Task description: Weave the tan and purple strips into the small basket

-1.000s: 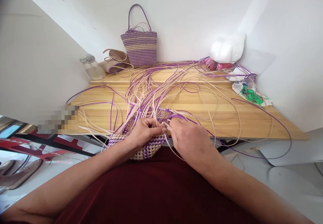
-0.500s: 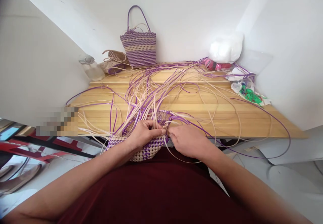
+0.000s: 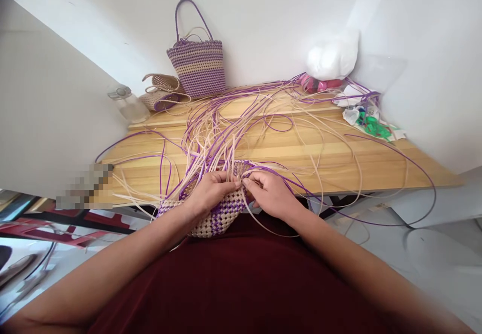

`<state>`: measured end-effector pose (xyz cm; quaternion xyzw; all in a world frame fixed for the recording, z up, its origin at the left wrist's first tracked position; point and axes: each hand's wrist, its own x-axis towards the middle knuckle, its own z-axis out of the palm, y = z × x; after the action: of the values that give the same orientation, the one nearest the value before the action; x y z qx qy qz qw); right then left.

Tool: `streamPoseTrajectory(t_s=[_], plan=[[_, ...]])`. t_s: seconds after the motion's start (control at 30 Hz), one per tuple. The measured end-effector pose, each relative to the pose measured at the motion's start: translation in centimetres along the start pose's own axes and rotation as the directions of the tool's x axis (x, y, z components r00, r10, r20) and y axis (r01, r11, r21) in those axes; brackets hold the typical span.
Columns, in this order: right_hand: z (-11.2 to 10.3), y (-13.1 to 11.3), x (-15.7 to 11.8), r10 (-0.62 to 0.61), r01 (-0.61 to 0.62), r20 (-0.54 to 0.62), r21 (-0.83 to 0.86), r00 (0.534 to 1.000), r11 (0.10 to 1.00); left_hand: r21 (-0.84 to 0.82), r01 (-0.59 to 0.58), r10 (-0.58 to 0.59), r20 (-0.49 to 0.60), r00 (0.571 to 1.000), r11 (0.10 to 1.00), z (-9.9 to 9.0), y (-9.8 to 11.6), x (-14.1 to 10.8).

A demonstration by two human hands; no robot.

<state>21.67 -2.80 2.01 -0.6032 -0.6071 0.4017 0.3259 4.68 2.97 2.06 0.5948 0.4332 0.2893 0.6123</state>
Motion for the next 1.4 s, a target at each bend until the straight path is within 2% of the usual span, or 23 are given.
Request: streamPoseTrajectory(t_s=[0.07, 0.17, 0.3, 0.5, 0.73, 0.97, 1.13, 1.2, 1.27, 1.33, 1.37, 1.4], plan=[[0.5, 0.5, 0.1, 0.028, -0.026, -0.015, 0.137, 0.999, 0.99, 0.05, 0.055, -0.056, 0.029, 0.998, 0.997, 0.1, 0.3, 0.3], [0.7, 0.8, 0.1, 0.004, 0.012, -0.085, 0.188, 0.996, 0.982, 0.063, 0.085, -0.088, 0.05, 0.995, 0.994, 0.4, 0.6, 0.7], [0.5, 0.9, 0.0, -0.051, 0.07, -0.098, 0.207, 0.994, 0.976, -0.108, 0.116, -0.115, 0.018, 0.993, 0.987, 0.9, 0.4, 0.5], [0.0, 0.5, 0.0, -0.048, 0.062, -0.072, 0.211, 0.996, 0.976, -0.157, 0.039, -0.034, 0.033, 0.999, 0.987, 1.0, -0.1, 0.1], [0.4, 0.9, 0.1, -0.041, 0.076, -0.115, 0.318, 0.992, 0.945, -0.247, 0.057, -0.072, -0.052, 0.996, 0.967, 1.3, -0.4, -0.1], [0.2, 0.8, 0.2, -0.053, 0.082, -0.106, 0.288, 0.993, 0.954, -0.178, -0.031, 0.028, -0.017, 0.999, 0.984, 1.2, -0.4, -0.3], [0.8, 1.6, 0.4, 0.024, 0.014, -0.078, 0.45, 0.997, 0.893, -0.256, 0.051, -0.065, -0.047, 0.997, 0.965, 1.3, -0.4, -0.1], [0.7, 1.7, -0.1, 0.049, -0.027, -0.034, 0.47, 0.998, 0.882, -0.276, 0.074, -0.094, -0.058, 0.994, 0.958, 1.3, -0.3, 0.0], [0.2, 1.5, -1.1, 0.037, -0.038, 0.01, 0.339, 0.999, 0.94, -0.278, 0.083, -0.108, -0.075, 0.991, 0.957, 1.3, -0.1, -0.1], [-0.6, 0.8, -2.6, -0.066, 0.067, -0.056, 0.012, 0.996, 0.998, -0.283, 0.086, -0.114, -0.084, 0.99, 0.955, 1.2, 0.0, -0.1], [-1.0, 0.4, -3.3, -0.172, 0.148, -0.125, -0.182, 0.977, 0.972, -0.285, 0.086, -0.113, -0.082, 0.99, 0.955, 1.2, 0.1, -0.1], [-1.3, -0.1, -4.0, -0.299, 0.219, -0.193, -0.35, 0.935, 0.911, -0.286, 0.085, -0.112, -0.08, 0.99, 0.954, 1.2, 0.1, 0.0]])
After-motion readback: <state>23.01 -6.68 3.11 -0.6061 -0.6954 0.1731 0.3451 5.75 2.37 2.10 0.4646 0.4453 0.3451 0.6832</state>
